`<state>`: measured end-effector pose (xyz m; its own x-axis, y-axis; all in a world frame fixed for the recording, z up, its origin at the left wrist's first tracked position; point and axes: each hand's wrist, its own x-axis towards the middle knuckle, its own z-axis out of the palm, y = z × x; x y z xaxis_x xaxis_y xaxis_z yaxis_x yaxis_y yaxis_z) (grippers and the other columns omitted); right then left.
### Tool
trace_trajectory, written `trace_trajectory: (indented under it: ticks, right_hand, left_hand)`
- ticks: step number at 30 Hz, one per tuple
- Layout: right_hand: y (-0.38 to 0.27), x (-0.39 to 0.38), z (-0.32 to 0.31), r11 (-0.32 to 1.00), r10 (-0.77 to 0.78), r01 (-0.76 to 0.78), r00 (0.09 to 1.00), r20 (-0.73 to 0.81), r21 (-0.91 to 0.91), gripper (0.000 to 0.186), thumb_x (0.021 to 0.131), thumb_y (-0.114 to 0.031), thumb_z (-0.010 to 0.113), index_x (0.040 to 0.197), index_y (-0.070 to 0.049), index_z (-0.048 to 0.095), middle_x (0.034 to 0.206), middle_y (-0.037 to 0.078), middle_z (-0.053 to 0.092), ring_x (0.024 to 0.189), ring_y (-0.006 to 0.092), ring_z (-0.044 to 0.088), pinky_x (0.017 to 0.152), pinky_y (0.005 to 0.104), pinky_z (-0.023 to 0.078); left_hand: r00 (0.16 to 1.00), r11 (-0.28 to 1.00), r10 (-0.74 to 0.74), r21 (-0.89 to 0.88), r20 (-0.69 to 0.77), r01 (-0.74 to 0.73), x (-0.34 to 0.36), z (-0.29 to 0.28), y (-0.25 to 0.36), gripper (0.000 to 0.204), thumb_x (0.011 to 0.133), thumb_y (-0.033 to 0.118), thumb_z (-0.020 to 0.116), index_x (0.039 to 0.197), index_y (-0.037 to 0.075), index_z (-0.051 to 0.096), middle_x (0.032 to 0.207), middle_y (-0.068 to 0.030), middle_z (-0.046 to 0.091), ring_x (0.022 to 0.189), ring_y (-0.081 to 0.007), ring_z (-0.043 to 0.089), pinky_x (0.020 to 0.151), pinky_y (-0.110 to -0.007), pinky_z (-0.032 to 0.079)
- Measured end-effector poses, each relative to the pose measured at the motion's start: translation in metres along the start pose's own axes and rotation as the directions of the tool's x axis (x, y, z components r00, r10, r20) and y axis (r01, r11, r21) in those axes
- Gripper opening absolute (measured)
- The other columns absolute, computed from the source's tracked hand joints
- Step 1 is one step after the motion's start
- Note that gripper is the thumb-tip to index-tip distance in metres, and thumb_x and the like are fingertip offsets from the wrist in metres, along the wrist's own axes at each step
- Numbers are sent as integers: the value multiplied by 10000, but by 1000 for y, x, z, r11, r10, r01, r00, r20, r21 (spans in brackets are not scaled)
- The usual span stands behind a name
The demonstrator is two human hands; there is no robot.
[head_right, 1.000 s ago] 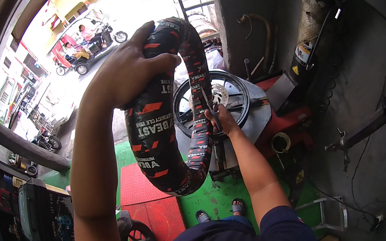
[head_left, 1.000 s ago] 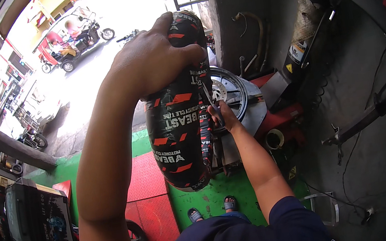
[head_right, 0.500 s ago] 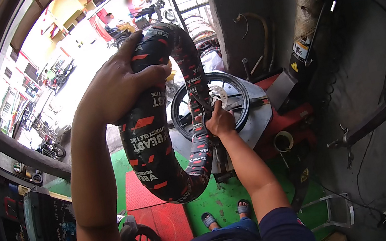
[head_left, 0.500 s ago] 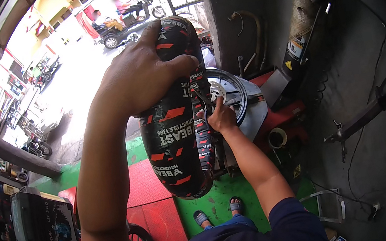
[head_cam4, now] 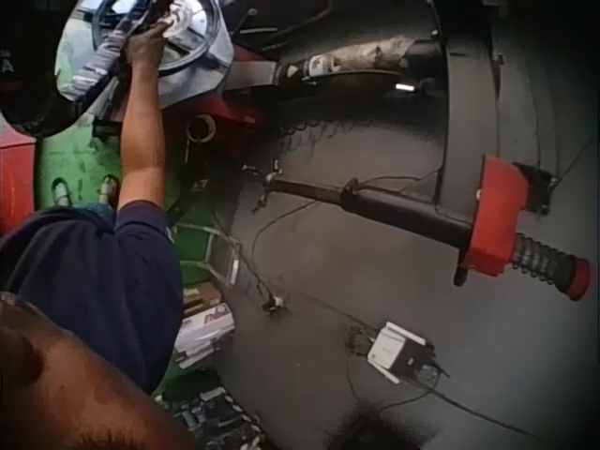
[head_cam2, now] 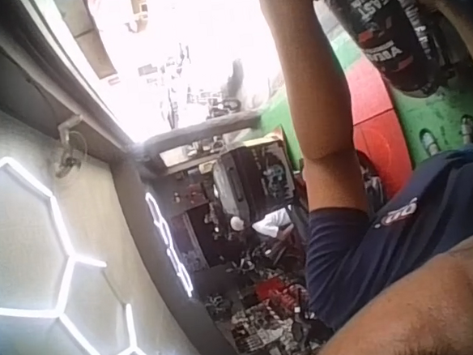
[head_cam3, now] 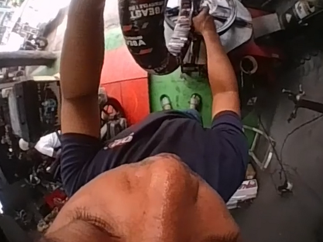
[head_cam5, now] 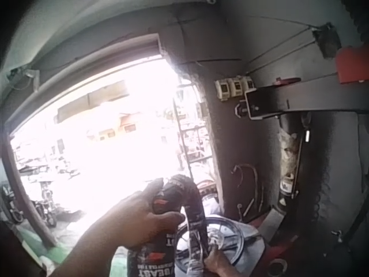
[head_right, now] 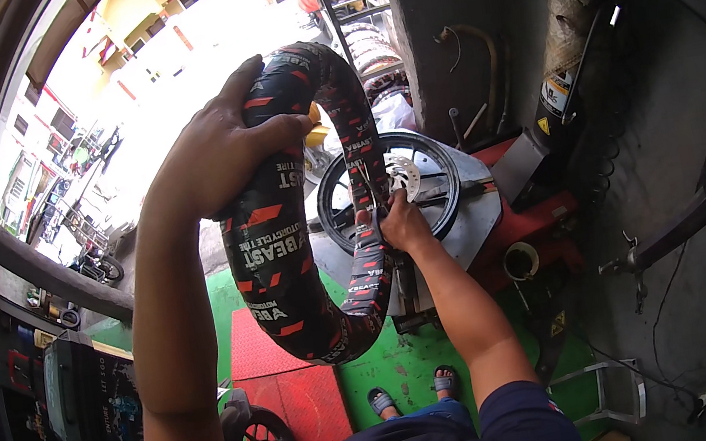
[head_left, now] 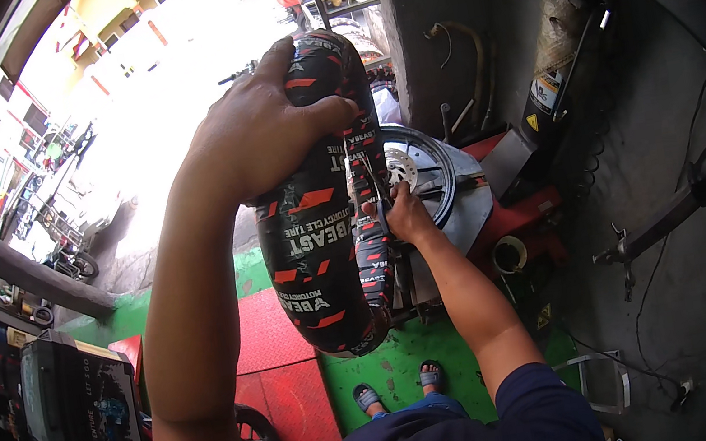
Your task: Unwrapping a new motorcycle tire and applying bead lubricant for installation.
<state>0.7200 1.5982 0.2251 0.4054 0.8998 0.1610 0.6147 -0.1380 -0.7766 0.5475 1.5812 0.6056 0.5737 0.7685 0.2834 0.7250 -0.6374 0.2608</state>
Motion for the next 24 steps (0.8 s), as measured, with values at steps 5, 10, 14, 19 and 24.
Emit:
trace_trajectory:
  ticks: [5,10,14,19,24]
  right_hand:
    - [12,-5,1,999,47,-48,999,26,20,896,778,-719,744,1153,21,406,1017,407,638,1067,577,607,901,548,506]
    - [-21,18,-8,1000,25,-25,999,46,-1,975,746,-821,679,1144,38,446,1028,375,673,1056,522,658,895,514,534]
    - [-9,42,22,946,70,-95,993,93,309,1067,712,-868,668,1148,94,514,1066,310,681,1067,413,687,913,404,536]
    - [33,82,62,786,156,-132,988,13,604,453,896,-340,771,1030,-50,449,666,62,564,476,154,555,410,308,466]
    - [-17,69,43,881,8,57,991,-135,469,612,844,-590,781,904,-48,502,575,18,534,434,147,548,409,306,469]
  left_hand:
    - [999,1000,-26,-6,23,27,2,-1,0,1046,747,558,720,1520,-61,382,1182,-272,688,1067,-339,690,934,-402,510]
    - [1000,1000,-7,10,26,7,0,-1,4,1029,753,540,716,1518,-61,382,1175,-280,686,1067,-366,687,945,-416,506]
    - [999,999,-26,42,37,25,0,-4,9,1020,759,528,713,1523,-56,375,1168,-283,684,1072,-380,682,956,-421,503]
    - [999,1000,12,19,37,-13,8,2,14,1022,756,531,717,1526,-48,375,1189,-285,678,1082,-382,679,961,-418,503]
    - [989,984,141,101,53,-146,10,-2,-13,1038,750,547,714,1536,-39,373,1242,-276,666,1098,-363,679,954,-399,507]
